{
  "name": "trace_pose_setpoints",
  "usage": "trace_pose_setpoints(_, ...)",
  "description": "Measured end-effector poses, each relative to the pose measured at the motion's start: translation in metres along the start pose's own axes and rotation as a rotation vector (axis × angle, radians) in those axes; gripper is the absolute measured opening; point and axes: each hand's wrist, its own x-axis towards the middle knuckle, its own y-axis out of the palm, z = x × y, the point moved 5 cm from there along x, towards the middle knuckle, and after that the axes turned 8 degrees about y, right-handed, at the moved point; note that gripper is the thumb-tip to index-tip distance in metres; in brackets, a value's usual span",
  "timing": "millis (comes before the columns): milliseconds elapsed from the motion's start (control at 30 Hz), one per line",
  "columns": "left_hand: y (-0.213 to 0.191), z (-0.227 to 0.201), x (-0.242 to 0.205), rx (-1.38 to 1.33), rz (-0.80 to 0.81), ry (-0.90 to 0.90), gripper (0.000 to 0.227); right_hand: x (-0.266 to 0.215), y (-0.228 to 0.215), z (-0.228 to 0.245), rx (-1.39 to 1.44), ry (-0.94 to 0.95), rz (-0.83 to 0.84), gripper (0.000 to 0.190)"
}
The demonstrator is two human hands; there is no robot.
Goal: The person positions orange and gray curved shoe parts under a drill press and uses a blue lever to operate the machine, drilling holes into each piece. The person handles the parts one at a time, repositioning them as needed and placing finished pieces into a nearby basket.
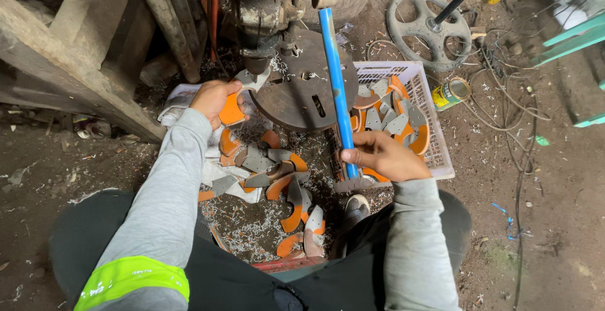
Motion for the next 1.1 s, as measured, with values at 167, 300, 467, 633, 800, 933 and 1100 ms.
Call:
trace_pose_setpoints(167, 0.001, -0.001, -0.003, -0.01, -0.015, -0.018, 0.021, 0.003, 0.003, -0.004, 0.19, -0.215, 0.228, 0.026)
trace_pose_setpoints(300, 0.004, -0.005, -0.002, 0.011, -0.032, -0.019, 0.021, 0.003, -0.001, -0.011, 0.085, -0.02, 0.035, 0.027)
trace_pose_setpoints(467, 0.0, -0.001, -0.001, 0.016, -0.014, -0.02, 0.02, -0.01, 0.009, 0.022, 0.213, -0.234, 0.195, 0.029)
trace_pose_setpoints(633, -0.002, 0.001, 0.005, 0.015, -0.009, -0.022, 0.019, -0.006, 0.005, 0.011, 0.009, -0.095, 0.087, 0.031)
trace_pose_setpoints(800, -0.007, 0.003, -0.001, 0.033, 0.039, -0.03, 0.018, -0.027, -0.017, -0.011, 0.352, -0.216, 0.085, 0.037)
trace_pose_setpoints(933, -0.015, 0.0, -0.02, 0.077, 0.046, -0.069, 0.021, -0.028, -0.017, -0.013, 0.379, -0.209, 0.041, 0.043)
trace_pose_setpoints(1100, -0.022, -0.006, -0.037, 0.103, 0.016, -0.101, 0.025, -0.023, -0.011, -0.002, 0.376, -0.23, 0.079, 0.045)
